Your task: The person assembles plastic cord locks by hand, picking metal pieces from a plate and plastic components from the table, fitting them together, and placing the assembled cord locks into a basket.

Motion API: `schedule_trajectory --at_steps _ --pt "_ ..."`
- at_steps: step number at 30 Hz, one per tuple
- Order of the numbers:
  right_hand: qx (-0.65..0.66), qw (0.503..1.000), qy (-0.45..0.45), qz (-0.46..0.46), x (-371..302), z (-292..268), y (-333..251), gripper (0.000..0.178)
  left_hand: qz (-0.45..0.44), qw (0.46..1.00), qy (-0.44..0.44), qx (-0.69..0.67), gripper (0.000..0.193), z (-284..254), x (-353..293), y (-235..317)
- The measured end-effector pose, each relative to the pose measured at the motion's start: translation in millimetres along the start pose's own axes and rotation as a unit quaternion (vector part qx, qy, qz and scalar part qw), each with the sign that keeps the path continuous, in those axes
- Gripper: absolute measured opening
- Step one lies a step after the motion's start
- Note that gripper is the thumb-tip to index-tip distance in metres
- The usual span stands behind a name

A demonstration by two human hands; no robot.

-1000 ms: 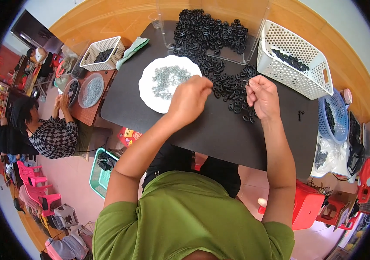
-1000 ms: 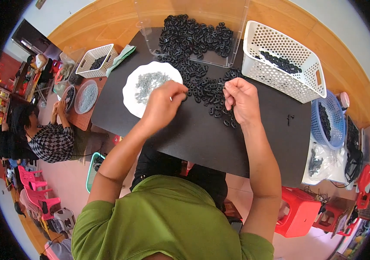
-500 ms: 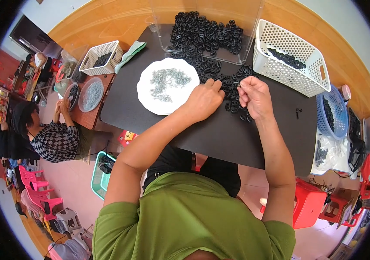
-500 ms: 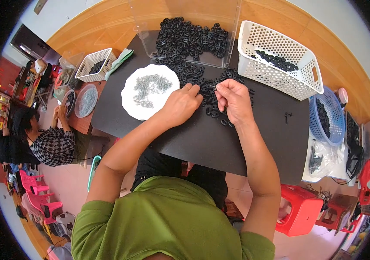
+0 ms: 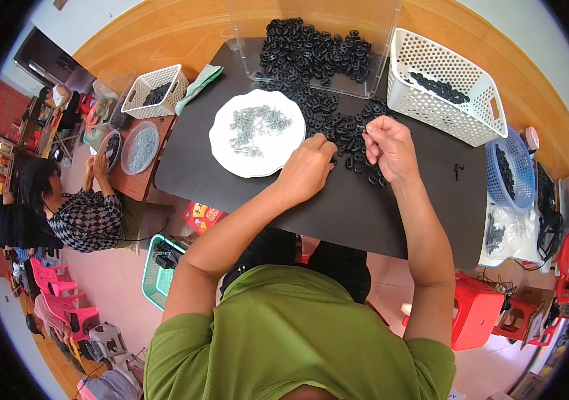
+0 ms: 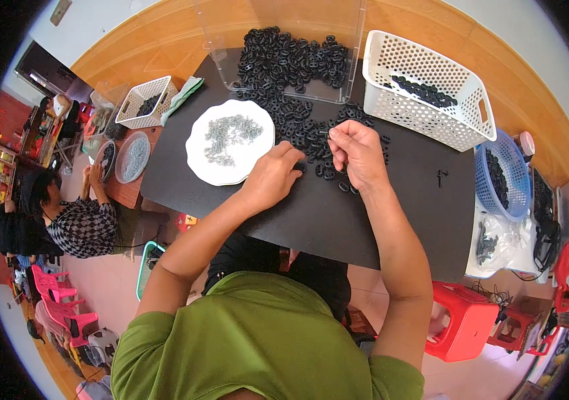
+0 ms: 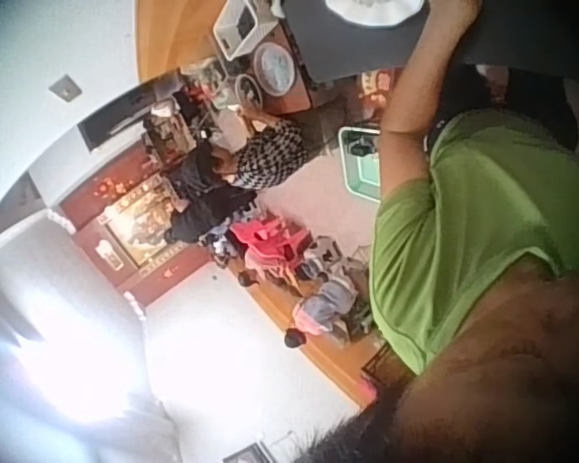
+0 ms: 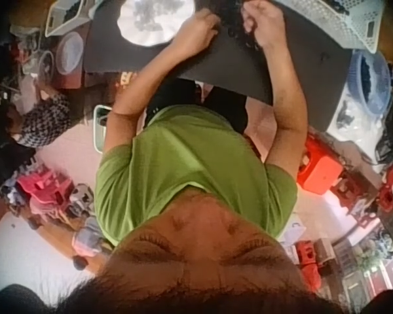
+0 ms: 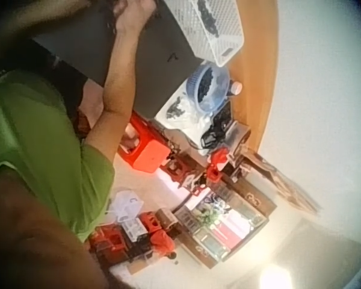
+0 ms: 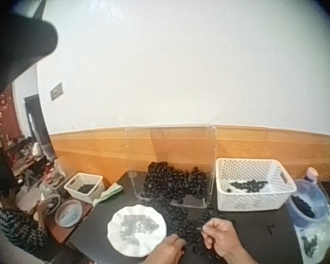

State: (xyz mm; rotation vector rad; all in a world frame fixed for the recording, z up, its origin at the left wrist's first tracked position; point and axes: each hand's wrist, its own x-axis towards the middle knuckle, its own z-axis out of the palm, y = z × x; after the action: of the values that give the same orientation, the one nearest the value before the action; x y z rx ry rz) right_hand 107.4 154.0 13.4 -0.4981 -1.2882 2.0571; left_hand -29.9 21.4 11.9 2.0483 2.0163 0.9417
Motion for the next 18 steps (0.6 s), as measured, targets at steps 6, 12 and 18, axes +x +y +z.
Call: schedule_trajectory --at_steps 6,12,18 --pt "-0.009 1.0 -0.005 0.005 0 3 1 0.012 -0.007 0.995 0.01 0.097 0.022 16 -4 -3" --pt "-0.011 1.0 -0.005 0.006 -1 1 0 0.012 -0.045 0.997 0.011 0.055 0.018 10 -1 1" --pt "-0.021 1.0 -0.016 0.005 -3 7 -2 0.012 -0.058 0.995 0.042 -0.072 0.016 4 -12 5"
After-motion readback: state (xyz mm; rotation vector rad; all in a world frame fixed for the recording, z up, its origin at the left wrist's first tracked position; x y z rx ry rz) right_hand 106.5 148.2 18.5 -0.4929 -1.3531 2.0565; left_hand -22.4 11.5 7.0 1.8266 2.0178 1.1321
